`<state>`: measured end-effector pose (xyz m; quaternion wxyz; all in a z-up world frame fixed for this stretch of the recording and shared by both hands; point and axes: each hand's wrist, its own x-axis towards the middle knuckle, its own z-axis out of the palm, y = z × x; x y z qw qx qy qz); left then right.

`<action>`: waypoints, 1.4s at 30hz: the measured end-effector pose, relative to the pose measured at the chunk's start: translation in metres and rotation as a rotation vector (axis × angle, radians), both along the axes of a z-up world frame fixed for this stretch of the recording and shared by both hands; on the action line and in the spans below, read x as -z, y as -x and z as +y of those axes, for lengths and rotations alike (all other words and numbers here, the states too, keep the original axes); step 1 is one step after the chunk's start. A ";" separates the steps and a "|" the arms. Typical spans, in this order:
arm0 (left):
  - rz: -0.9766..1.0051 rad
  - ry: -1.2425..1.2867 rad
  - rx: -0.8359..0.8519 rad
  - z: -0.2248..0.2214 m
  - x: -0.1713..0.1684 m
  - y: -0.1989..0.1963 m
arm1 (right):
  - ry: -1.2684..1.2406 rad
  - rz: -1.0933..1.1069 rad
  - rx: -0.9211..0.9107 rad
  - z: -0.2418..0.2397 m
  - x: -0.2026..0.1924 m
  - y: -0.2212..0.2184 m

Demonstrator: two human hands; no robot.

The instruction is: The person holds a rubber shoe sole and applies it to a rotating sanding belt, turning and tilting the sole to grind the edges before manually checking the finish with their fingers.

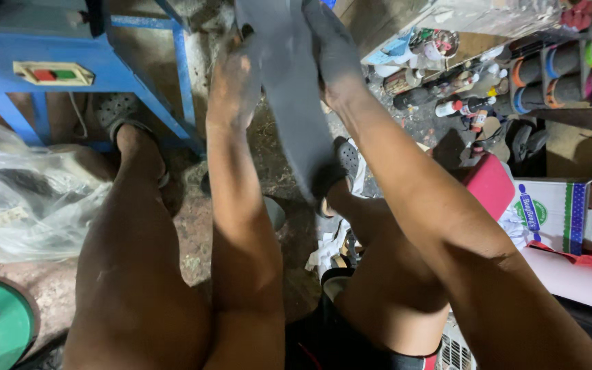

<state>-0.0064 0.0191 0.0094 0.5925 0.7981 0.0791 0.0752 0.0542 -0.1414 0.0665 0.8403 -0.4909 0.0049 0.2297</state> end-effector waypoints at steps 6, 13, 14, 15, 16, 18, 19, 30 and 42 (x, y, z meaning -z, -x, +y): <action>-0.160 0.729 0.115 -0.002 0.018 -0.002 | 0.403 -0.220 0.184 -0.009 0.046 -0.030; -0.207 0.814 0.208 0.004 -0.018 -0.005 | 0.032 -0.015 0.018 -0.001 0.025 -0.025; -0.154 0.706 0.158 0.004 -0.022 -0.005 | 0.053 0.009 -0.009 0.002 0.017 -0.020; -0.101 0.598 0.109 0.004 -0.024 -0.005 | 0.075 0.035 -0.037 0.005 0.009 -0.016; -0.047 0.491 0.064 0.003 -0.023 -0.006 | 0.015 0.048 -0.050 0.010 0.003 -0.014; -0.172 0.504 0.063 0.001 -0.013 -0.011 | -0.106 0.078 -0.075 0.015 -0.005 -0.012; -0.233 0.511 0.063 -0.002 -0.005 -0.015 | -0.124 0.079 -0.090 0.014 -0.007 -0.010; 0.000 0.429 0.053 -0.008 -0.030 0.008 | -0.116 0.214 -0.064 0.001 -0.018 0.007; 0.091 0.532 0.092 0.011 -0.028 0.008 | 0.203 -0.110 0.063 -0.020 0.031 -0.014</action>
